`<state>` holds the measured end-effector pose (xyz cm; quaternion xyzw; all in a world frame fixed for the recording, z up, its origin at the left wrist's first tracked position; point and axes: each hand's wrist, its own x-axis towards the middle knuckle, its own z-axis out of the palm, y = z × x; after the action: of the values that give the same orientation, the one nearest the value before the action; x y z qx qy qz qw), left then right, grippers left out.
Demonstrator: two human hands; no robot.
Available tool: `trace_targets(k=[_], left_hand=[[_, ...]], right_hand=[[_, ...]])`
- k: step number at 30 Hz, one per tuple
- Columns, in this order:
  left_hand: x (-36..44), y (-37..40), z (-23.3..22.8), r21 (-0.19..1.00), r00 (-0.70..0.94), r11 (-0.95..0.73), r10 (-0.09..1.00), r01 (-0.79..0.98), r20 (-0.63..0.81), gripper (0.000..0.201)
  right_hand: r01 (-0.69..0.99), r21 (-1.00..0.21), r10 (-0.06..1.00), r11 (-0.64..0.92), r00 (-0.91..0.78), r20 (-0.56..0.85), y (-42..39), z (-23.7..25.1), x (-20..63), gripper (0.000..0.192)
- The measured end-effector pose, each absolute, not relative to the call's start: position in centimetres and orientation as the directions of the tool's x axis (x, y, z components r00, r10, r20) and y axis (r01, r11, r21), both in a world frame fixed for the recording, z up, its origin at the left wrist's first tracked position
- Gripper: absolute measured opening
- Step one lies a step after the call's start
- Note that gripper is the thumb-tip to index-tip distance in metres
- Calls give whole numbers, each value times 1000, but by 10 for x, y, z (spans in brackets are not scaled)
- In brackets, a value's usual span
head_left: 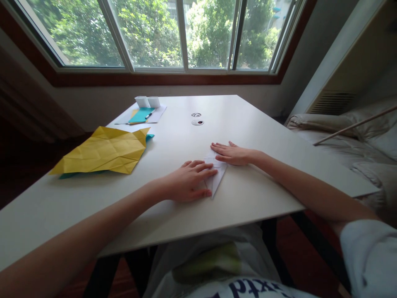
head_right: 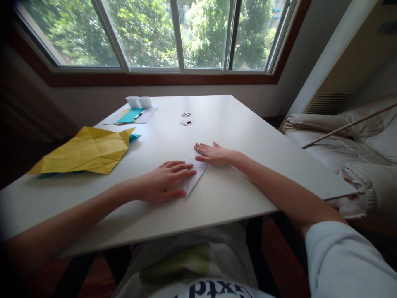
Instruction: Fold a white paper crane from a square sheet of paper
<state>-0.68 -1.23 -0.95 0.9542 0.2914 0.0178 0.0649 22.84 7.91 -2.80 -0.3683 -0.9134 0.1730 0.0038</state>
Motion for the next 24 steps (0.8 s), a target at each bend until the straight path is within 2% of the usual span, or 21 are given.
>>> trace_targets(k=[5,9,17,24], left_hand=[[-6,-13,-6,151,821,-810,571,567,-24,59],[-8,-12,-1,168,771,-759,637,629,-12,59],[-26,8,-4,-49,680,-678,730,733,70,55],[-32,19,-6,-71,719,-716,688,695,101,40]], right_hand=[[683,-305,691,663,-716,-101,84,-29,231,63],[691,-261,699,674,-711,-76,81,-26,234,61],[579,-94,586,810,-799,133,75,-18,239,47],[503,-114,515,857,-838,177,68,-10,232,30]])
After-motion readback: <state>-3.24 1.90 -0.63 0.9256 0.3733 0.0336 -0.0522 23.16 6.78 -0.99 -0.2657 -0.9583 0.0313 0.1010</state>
